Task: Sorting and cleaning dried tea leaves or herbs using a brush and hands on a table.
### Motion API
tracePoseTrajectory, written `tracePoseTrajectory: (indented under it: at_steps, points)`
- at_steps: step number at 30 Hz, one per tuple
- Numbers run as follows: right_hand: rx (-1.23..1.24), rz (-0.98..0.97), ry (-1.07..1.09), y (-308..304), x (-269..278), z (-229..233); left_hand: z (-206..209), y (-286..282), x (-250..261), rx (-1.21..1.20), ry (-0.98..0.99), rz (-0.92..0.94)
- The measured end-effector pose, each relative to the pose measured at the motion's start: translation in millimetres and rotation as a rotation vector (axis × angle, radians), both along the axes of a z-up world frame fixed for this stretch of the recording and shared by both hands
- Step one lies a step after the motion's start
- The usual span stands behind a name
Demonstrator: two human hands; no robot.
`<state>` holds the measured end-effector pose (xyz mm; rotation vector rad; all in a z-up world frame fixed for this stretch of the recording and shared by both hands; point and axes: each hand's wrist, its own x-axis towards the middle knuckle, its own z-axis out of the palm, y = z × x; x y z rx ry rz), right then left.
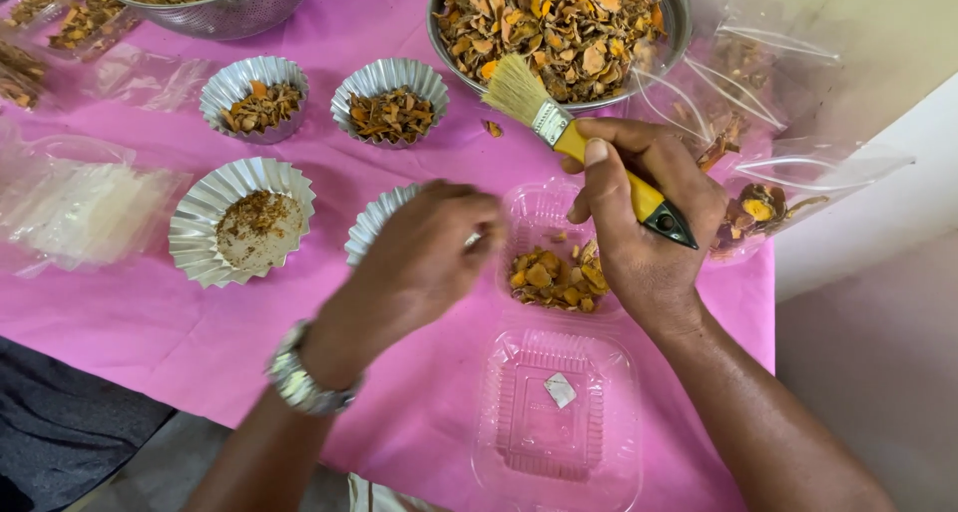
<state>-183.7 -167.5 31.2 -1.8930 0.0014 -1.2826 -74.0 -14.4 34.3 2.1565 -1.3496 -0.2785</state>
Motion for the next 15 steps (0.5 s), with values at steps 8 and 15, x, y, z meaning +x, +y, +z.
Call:
tracePoseTrajectory:
  at_steps: [8, 15]
  points:
    - [-0.046, 0.078, 0.031, 6, 1, -2, -38, 54, 41, 0.418, -0.321, 0.033]
    - [-0.042, 0.111, 0.030, 3, 3, -4, -54, 39, 53, 0.512, -0.265, 0.026]
